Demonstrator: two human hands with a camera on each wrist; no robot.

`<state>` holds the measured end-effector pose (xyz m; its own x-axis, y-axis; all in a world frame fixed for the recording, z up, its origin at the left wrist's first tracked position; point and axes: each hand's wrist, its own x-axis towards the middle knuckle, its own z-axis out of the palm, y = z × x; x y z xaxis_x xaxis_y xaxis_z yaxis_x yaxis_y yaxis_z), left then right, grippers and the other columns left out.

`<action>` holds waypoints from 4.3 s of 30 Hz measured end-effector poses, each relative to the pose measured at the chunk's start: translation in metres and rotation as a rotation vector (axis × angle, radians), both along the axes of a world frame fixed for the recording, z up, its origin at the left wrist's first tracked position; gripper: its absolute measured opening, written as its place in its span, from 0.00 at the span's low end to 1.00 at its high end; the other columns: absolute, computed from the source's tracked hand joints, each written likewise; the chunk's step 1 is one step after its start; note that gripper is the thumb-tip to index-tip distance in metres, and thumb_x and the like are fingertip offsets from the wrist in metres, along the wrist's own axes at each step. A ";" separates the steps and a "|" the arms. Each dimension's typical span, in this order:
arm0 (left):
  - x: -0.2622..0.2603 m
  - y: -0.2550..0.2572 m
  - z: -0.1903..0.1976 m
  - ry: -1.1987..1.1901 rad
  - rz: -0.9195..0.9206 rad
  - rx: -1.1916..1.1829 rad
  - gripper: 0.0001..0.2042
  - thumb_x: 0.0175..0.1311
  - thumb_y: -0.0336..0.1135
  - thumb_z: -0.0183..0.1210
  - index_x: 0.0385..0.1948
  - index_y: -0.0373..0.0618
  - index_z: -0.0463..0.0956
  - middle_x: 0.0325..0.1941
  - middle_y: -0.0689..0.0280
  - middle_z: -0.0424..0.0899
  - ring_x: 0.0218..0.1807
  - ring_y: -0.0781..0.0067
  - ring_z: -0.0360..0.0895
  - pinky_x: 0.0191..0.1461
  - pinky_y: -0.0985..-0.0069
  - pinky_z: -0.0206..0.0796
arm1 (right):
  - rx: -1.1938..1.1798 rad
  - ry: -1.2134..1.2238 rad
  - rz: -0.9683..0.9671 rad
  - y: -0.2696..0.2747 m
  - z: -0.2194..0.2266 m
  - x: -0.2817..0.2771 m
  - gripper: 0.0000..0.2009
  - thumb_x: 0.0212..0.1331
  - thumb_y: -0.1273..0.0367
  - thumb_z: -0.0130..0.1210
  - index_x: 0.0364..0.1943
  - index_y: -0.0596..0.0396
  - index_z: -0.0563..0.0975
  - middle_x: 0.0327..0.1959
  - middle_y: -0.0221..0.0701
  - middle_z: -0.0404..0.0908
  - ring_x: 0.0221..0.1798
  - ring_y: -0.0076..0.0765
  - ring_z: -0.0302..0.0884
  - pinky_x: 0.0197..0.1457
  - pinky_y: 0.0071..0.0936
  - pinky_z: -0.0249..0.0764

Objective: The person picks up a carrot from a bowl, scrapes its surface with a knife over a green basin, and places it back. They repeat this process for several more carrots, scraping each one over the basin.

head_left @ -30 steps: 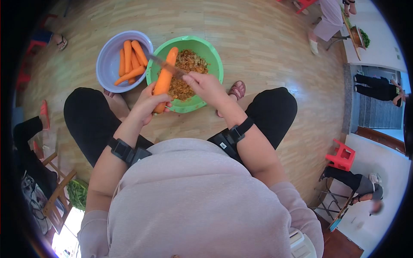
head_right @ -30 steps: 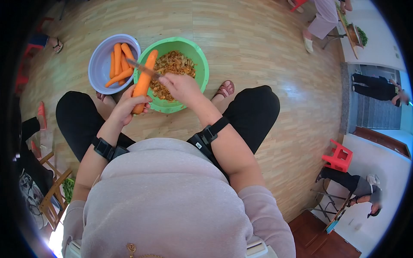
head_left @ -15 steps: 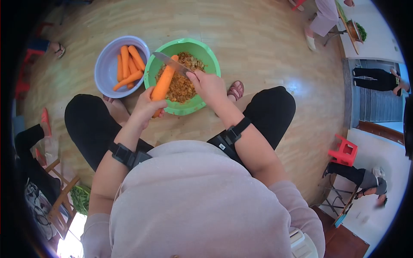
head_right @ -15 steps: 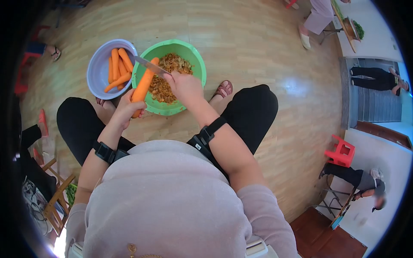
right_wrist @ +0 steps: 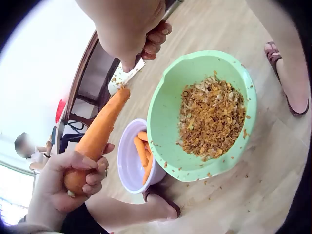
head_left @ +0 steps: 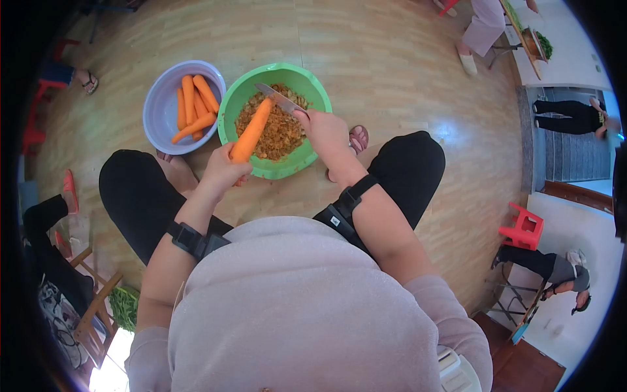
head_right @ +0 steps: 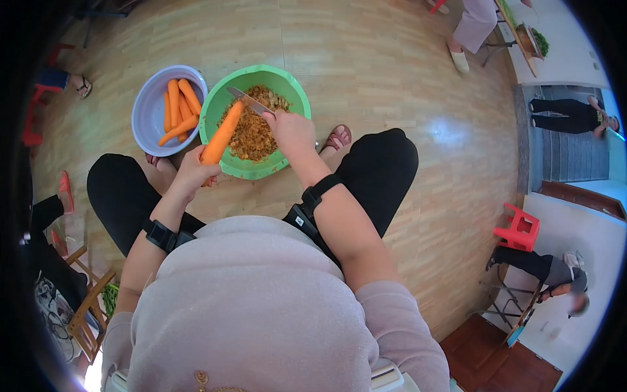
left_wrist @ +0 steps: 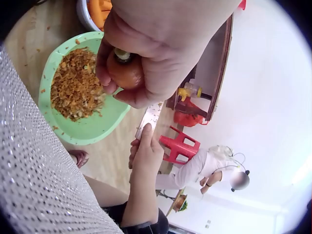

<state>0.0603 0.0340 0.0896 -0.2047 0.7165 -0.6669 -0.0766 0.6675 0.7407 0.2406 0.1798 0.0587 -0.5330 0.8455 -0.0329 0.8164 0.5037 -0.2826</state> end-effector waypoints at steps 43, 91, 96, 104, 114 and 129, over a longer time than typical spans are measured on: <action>-0.004 -0.010 -0.006 0.977 -0.351 0.268 0.25 0.43 0.22 0.56 0.50 0.46 0.70 0.39 0.56 0.75 0.42 0.50 0.74 0.43 0.61 0.68 | -0.156 -0.017 0.158 -0.016 0.019 -0.006 0.23 0.61 0.49 0.46 0.24 0.53 0.80 0.19 0.40 0.79 0.25 0.49 0.79 0.29 0.42 0.75; 0.001 -0.002 0.008 -0.700 0.112 0.128 0.23 0.49 0.28 0.53 0.50 0.31 0.66 0.30 0.63 0.71 0.24 0.78 0.69 0.18 0.83 0.61 | -0.115 0.259 -0.045 -0.004 0.007 0.000 0.24 0.61 0.47 0.45 0.25 0.54 0.78 0.19 0.43 0.78 0.24 0.52 0.78 0.27 0.44 0.73; -0.001 -0.003 0.009 -0.788 0.123 0.157 0.26 0.49 0.29 0.51 0.54 0.30 0.64 0.32 0.63 0.71 0.24 0.79 0.68 0.17 0.84 0.60 | -0.058 0.162 -0.188 0.007 0.002 0.010 0.24 0.62 0.47 0.45 0.26 0.54 0.77 0.18 0.43 0.77 0.24 0.52 0.78 0.28 0.45 0.73; 0.002 -0.002 0.012 -0.820 0.170 0.162 0.23 0.50 0.27 0.51 0.52 0.30 0.66 0.30 0.63 0.70 0.23 0.77 0.69 0.18 0.83 0.59 | -0.054 0.294 -0.050 -0.007 0.026 -0.002 0.23 0.61 0.49 0.47 0.25 0.54 0.76 0.19 0.43 0.77 0.24 0.53 0.77 0.26 0.44 0.72; 0.000 -0.003 0.005 -0.641 0.093 0.143 0.22 0.49 0.29 0.51 0.50 0.32 0.66 0.28 0.65 0.70 0.21 0.80 0.67 0.17 0.84 0.59 | -0.033 0.161 -0.162 0.010 0.010 0.009 0.24 0.62 0.48 0.45 0.23 0.54 0.78 0.17 0.42 0.78 0.23 0.49 0.78 0.26 0.43 0.73; 0.002 0.000 0.003 -0.635 0.097 0.167 0.23 0.52 0.29 0.53 0.53 0.33 0.66 0.33 0.65 0.72 0.31 0.78 0.71 0.21 0.84 0.62 | -0.068 0.307 -0.061 -0.001 0.015 0.003 0.23 0.60 0.48 0.48 0.24 0.54 0.77 0.18 0.43 0.76 0.24 0.53 0.76 0.26 0.43 0.71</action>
